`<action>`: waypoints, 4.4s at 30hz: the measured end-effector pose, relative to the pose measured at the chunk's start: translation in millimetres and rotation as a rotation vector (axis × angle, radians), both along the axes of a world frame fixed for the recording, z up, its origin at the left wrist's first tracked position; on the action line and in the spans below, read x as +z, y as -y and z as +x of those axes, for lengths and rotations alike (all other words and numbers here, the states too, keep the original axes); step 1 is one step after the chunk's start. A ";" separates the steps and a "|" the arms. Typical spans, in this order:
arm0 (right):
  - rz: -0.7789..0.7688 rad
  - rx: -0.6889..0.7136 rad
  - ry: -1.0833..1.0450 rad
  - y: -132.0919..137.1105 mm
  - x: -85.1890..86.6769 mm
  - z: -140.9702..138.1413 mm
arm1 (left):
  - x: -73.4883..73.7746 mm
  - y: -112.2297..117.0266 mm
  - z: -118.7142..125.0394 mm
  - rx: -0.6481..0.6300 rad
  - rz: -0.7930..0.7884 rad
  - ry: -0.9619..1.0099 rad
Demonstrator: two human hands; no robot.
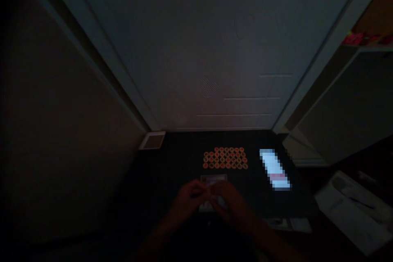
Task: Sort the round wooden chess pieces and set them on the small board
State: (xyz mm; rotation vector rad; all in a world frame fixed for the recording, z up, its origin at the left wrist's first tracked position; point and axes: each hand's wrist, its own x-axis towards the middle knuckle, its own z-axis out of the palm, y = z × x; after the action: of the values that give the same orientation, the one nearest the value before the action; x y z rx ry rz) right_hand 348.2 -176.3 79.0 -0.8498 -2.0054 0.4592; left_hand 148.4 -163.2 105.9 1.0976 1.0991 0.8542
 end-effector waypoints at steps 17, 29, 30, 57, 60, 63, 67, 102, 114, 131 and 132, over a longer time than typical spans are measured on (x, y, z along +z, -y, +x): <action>-0.119 -0.052 -0.065 5.6 34.2 -2.9 | 42.6 9.6 -15.1 -0.018 0.125 -0.195; -0.104 -0.059 -0.076 -6.9 47.6 -1.6 | 63.0 -4.5 -20.0 -0.094 0.306 -0.234; -0.100 -0.063 -0.083 -8.1 49.5 -1.9 | 63.5 -5.7 -19.7 -0.090 0.302 -0.226; -0.076 -0.026 -0.078 -12.8 66.5 -10.3 | 52.7 -8.3 -7.0 0.051 0.192 -0.098; -0.076 -0.024 -0.081 -12.7 63.8 -9.0 | 53.8 -8.5 -7.8 0.040 0.177 -0.085; -0.076 -0.018 -0.074 -13.5 57.9 -7.4 | 55.3 -9.0 -9.3 0.027 0.180 -0.109; -0.085 0.010 -0.050 -14.9 53.5 -7.7 | 53.4 -8.6 -11.4 0.012 0.197 -0.147; -0.264 0.052 -0.097 -10.7 66.9 -10.1 | 46.0 -6.1 -24.5 -0.033 0.227 -0.168; -0.615 -0.040 -0.142 -20.8 55.4 -17.8 | 33.9 -7.9 -23.4 -0.054 0.262 -0.262; -0.739 -0.086 -0.070 -39.3 -14.2 -22.7 | -44.2 -14.1 -30.0 -0.047 0.250 -0.481; -0.718 -0.100 -0.053 -38.3 -17.2 -24.6 | -47.2 -14.0 -29.5 -0.050 0.256 -0.486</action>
State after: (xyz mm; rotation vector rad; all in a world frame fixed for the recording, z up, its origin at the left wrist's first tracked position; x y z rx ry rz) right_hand 323.6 -137.9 61.7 -1.3394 -1.7379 1.1654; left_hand 119.0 -149.2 58.7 1.5955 1.3770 0.7185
